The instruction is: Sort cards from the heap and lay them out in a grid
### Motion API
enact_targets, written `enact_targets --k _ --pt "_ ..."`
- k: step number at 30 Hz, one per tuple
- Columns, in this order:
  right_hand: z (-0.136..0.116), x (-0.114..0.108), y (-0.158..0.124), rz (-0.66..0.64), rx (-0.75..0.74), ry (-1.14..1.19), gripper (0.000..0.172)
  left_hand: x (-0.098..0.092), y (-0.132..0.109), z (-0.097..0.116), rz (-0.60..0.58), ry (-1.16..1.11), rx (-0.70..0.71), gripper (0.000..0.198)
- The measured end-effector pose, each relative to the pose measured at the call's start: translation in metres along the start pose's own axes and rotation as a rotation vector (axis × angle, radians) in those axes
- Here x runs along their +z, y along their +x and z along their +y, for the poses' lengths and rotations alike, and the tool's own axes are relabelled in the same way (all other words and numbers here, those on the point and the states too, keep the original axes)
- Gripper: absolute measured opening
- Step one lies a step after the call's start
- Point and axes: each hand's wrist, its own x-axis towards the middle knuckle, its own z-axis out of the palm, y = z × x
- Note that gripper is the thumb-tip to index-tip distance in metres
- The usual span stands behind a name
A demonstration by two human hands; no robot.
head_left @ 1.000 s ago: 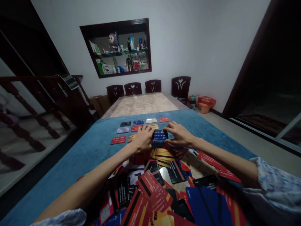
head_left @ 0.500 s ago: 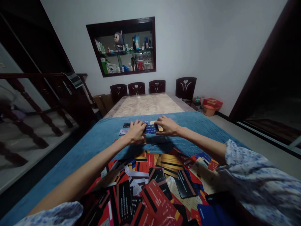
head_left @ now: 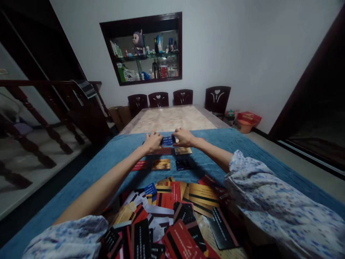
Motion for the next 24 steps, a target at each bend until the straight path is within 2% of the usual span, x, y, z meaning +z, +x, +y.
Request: enact_targets --k 12,19,24 --pt "0.003 0.023 0.042 -0.135 0.058 0.035 0.047 0.025 0.032 -0.017 -0.088 0.009 -0.032 0.039" --pt "0.01 0.041 0.057 -0.182 0.084 0.04 0.048 0.038 0.045 -0.022 -0.143 -0.007 -0.053 0.04" --pt "0.01 0.046 0.063 -0.226 0.094 0.029 0.048 0.041 0.051 -0.023 -0.198 -0.023 -0.063 0.042"
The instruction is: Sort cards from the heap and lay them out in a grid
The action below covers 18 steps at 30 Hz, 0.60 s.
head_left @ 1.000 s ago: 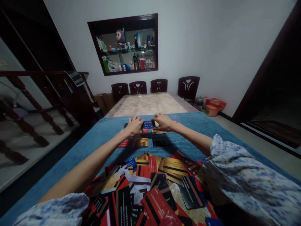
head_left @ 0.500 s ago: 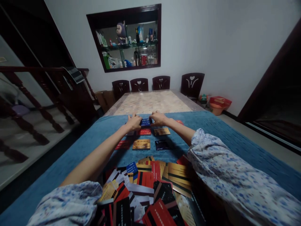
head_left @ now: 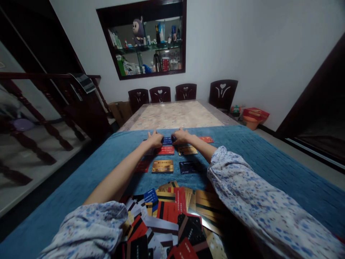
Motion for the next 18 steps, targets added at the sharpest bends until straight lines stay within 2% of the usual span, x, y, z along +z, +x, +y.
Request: enact_targets --k 9,18 --pt "-0.004 0.002 0.006 -0.022 0.012 -0.018 0.048 0.001 0.009 -0.001 -0.042 0.026 0.007 0.043" --pt "-0.005 0.003 0.008 -0.007 0.001 -0.042 0.047 0.01 0.018 -0.005 0.01 -0.035 0.008 0.039"
